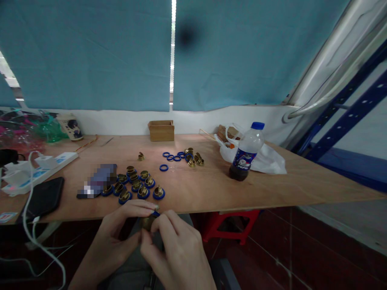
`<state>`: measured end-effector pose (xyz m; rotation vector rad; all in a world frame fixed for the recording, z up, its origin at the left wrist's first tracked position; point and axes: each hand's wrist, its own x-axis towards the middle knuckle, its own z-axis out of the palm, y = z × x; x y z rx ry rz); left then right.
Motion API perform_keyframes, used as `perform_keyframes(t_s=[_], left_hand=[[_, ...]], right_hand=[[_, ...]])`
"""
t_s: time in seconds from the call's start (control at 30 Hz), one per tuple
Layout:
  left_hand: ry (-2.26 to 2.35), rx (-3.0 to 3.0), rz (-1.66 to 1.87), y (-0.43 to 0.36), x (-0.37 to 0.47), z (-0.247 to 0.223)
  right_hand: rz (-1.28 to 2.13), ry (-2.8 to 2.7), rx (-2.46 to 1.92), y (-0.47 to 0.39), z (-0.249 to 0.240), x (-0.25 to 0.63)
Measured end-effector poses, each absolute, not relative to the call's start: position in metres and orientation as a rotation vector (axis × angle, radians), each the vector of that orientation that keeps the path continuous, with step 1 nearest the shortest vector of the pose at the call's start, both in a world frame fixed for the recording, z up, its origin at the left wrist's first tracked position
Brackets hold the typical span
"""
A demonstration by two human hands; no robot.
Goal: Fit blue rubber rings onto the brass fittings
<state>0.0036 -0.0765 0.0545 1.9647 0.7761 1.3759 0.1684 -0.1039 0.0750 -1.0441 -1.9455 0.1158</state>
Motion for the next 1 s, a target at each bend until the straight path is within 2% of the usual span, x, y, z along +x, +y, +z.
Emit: perform_keyframes(t_s=[1.0], left_hand=[[0.867, 1.835, 1.401, -0.068, 0.009, 0.038]], right_hand=[[0.008, -2.015, -1.193, -0.097, 0.068, 0.17]])
